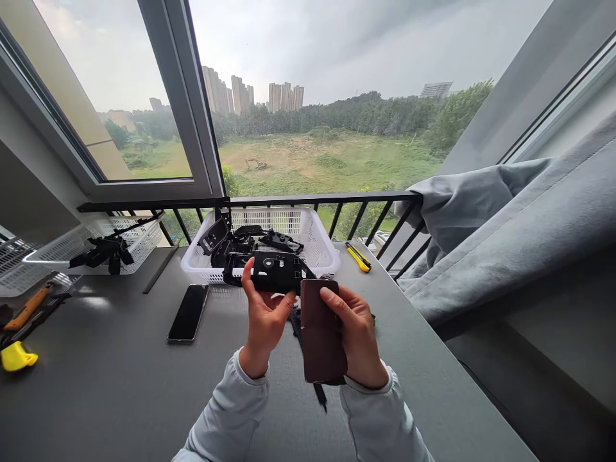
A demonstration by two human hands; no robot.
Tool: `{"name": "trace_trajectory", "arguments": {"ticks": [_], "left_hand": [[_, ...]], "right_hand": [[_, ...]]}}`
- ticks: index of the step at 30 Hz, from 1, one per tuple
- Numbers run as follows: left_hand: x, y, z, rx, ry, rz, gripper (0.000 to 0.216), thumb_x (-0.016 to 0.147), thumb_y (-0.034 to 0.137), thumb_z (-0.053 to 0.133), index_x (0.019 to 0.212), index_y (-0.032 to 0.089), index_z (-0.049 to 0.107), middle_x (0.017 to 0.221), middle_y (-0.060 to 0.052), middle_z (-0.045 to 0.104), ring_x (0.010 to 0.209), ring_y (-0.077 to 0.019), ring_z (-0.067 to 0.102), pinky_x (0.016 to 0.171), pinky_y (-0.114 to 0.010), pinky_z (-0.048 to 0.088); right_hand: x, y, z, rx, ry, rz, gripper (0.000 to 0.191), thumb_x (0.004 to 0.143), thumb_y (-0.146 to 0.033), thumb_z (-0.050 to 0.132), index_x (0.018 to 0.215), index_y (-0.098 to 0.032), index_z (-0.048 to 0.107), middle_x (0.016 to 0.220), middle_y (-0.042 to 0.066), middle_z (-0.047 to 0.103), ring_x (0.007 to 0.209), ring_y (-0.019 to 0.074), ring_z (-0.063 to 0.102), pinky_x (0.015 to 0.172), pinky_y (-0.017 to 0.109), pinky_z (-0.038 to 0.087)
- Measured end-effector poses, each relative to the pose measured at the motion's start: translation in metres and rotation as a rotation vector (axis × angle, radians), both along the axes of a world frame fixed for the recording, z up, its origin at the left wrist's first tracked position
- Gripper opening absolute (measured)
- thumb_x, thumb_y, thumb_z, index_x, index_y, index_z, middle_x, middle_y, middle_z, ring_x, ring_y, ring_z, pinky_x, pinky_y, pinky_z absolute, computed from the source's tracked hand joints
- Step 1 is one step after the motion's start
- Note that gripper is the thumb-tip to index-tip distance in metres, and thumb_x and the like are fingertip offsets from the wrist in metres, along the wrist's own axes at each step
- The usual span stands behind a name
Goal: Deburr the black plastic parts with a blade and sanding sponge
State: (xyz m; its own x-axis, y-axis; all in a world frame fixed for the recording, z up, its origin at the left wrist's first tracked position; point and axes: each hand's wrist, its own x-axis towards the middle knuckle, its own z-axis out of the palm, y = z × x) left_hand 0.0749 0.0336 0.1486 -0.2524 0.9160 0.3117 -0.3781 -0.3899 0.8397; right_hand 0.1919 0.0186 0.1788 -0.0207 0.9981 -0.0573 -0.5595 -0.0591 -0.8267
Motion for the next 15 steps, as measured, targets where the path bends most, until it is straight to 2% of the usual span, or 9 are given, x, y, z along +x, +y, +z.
{"name": "trace_trajectory", "arguments": {"ticks": [3,8,11,15], "left_hand": [[-0.003,-0.001,-0.002,0.027,0.007,0.006,0.081,0.075,0.027,0.077,0.136,0.036,0.025,0.108,-0.002,0.066,0.088,-0.0161,0.068,0.079,-0.029,0.056],[-0.005,-0.001,-0.012,0.064,0.122,0.113,0.062,0.083,0.031,0.067,0.135,0.035,0.032,0.113,-0.005,0.06,0.09,-0.0179,0.066,0.076,-0.032,0.058],[-0.007,0.0,-0.018,0.072,0.21,0.187,0.057,0.085,0.034,0.065,0.134,0.033,0.036,0.122,-0.008,0.055,0.095,-0.0194,0.064,0.079,-0.035,0.057],[-0.011,0.001,-0.027,0.076,0.293,0.234,0.054,0.082,0.036,0.068,0.13,0.03,0.044,0.125,-0.009,0.056,0.104,-0.0223,0.063,0.083,-0.035,0.055]], "right_hand": [[0.002,0.0,0.001,0.006,-0.062,0.028,0.026,0.063,-0.04,0.082,0.077,-0.018,0.076,0.06,0.0,0.067,0.049,0.0129,0.055,0.045,0.023,0.046],[0.011,0.002,-0.002,0.088,-0.304,0.051,0.024,0.07,-0.041,0.077,0.074,-0.018,0.071,0.065,-0.001,0.063,0.057,0.0141,0.052,0.051,0.024,0.044],[0.014,0.003,-0.004,0.227,-0.556,-0.036,0.024,0.075,-0.039,0.07,0.066,-0.018,0.065,0.062,-0.002,0.055,0.059,0.0138,0.047,0.051,0.024,0.04],[0.011,0.003,-0.006,0.442,-0.805,-0.161,0.032,0.081,-0.032,0.062,0.055,-0.019,0.05,0.059,-0.003,0.044,0.058,0.0123,0.041,0.055,0.025,0.036]]}}
